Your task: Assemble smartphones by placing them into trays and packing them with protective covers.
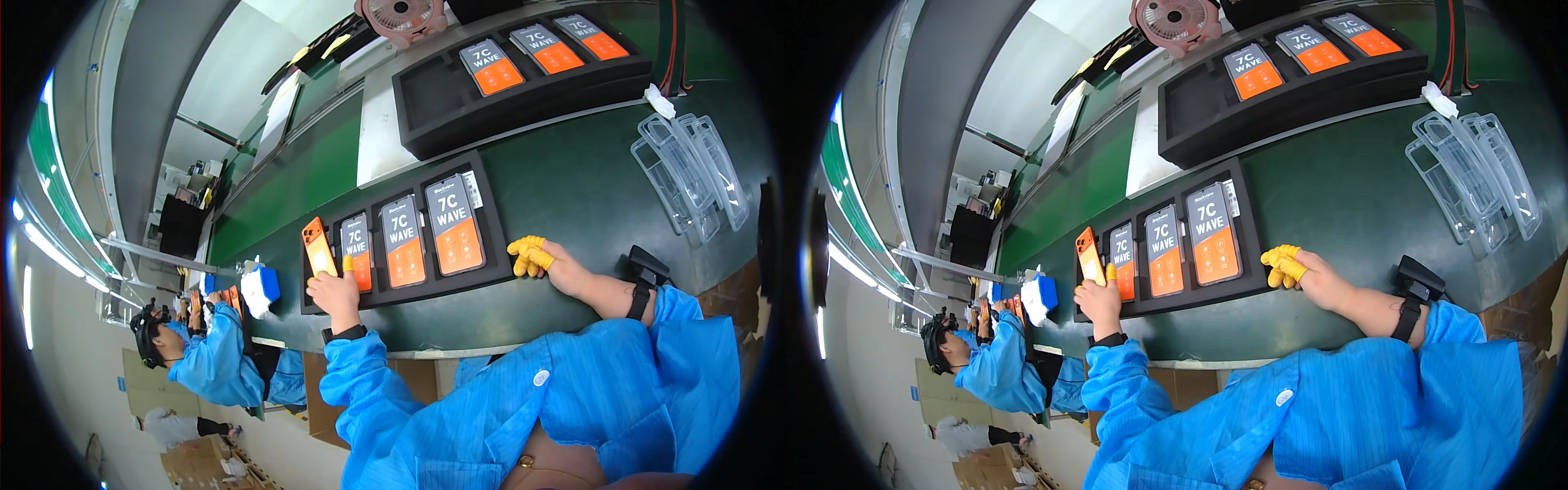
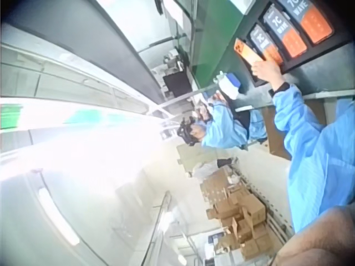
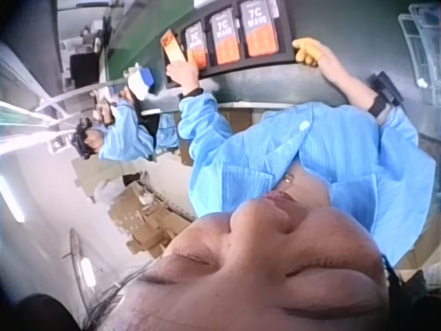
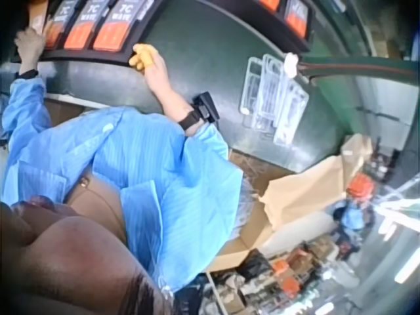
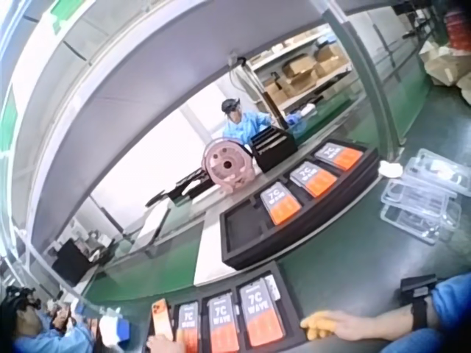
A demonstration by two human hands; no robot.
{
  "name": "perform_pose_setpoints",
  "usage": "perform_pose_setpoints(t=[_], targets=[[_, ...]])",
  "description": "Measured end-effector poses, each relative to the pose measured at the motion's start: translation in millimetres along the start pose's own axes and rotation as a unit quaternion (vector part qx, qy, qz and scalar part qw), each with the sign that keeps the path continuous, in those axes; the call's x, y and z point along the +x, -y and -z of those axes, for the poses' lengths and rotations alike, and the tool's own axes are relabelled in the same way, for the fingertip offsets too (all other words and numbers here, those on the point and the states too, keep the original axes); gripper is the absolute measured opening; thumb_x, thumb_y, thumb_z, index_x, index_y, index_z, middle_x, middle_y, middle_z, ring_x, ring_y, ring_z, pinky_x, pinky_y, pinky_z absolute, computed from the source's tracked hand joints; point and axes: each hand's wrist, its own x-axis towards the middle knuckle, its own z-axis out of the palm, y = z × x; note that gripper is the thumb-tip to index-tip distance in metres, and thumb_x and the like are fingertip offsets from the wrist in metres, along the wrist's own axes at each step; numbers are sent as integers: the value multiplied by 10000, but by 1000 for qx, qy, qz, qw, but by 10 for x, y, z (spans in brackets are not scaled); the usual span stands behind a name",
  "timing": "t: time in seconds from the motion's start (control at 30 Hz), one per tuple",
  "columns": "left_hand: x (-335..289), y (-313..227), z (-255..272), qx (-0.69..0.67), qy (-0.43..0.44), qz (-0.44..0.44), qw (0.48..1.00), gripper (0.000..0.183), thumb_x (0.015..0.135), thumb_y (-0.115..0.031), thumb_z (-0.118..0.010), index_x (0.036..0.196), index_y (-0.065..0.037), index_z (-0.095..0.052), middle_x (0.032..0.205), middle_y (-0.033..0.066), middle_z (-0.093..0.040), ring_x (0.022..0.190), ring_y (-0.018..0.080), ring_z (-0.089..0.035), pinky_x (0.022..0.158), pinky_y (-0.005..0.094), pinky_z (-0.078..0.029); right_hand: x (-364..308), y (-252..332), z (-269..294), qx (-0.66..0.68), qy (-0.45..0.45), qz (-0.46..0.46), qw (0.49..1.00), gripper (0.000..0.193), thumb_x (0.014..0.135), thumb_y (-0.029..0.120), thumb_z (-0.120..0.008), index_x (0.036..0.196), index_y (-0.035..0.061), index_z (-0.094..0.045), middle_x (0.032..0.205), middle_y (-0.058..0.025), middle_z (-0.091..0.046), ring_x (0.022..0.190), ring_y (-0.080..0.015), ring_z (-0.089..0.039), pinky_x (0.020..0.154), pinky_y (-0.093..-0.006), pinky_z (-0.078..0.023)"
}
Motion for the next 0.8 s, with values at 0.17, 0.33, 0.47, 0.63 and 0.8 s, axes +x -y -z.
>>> perform_pose_setpoints(t=[0.17, 0.33, 0.47, 0.63, 0.8], targets=[[381, 302, -390, 181, -32, -134, 974, 215, 745, -254, -496, 692, -106, -644, 775, 53, -573, 725, 244, -569, 602, 350, -453, -82, 174, 130, -159, -117, 137, 971, 308, 846, 206, -500, 1091, 20, -490, 807, -54, -570, 744, -117, -510, 668, -241, -408], [478, 739, -689, -185, 45, 118, 974, 329, 811, -311, -507, 825, 12, -567, 828, 195, -586, 750, 261, -588, 597, 308, -464, -430, 607, 737, -575, -372, 228, 692, 398, 727, 258, -620, 1047, 47, -515, 968, -137, -511, 919, -304, -476, 767, -372, -419], [885, 1191, -1610, -488, 39, 92, 867, 385, 790, -322, -527, 832, 60, -560, 528, 120, -502, 534, 227, -532, 435, 356, -374, -794, 635, 1340, -646, -520, 179, 529, 392, 684, 212, -642, 1033, 64, -540, 1037, -119, -508, 946, -295, -466, 800, -383, -393], [861, 708, -631, -737, 171, 288, 587, 134, 800, -264, -475, 802, -135, -510, 676, -37, -543, 452, 86, -426, 374, 211, -259, -1014, 649, 1714, -691, -509, 91, 505, 302, 689, 192, -634, 965, 76, -597, 951, -89, -558, 891, -259, -510, 717, -343, -432], [584, 648, -295, -792, 132, 243, 545, 177, 817, -223, -442, 918, -101, -520, 740, 4, -567, 548, 105, -487, 451, 220, -340, -1041, 1045, 1607, -615, -562, 194, 519, 235, 752, 197, -601, 942, 60, -611, 806, -73, -601, 714, -194, -562, 614, -276, -448]])
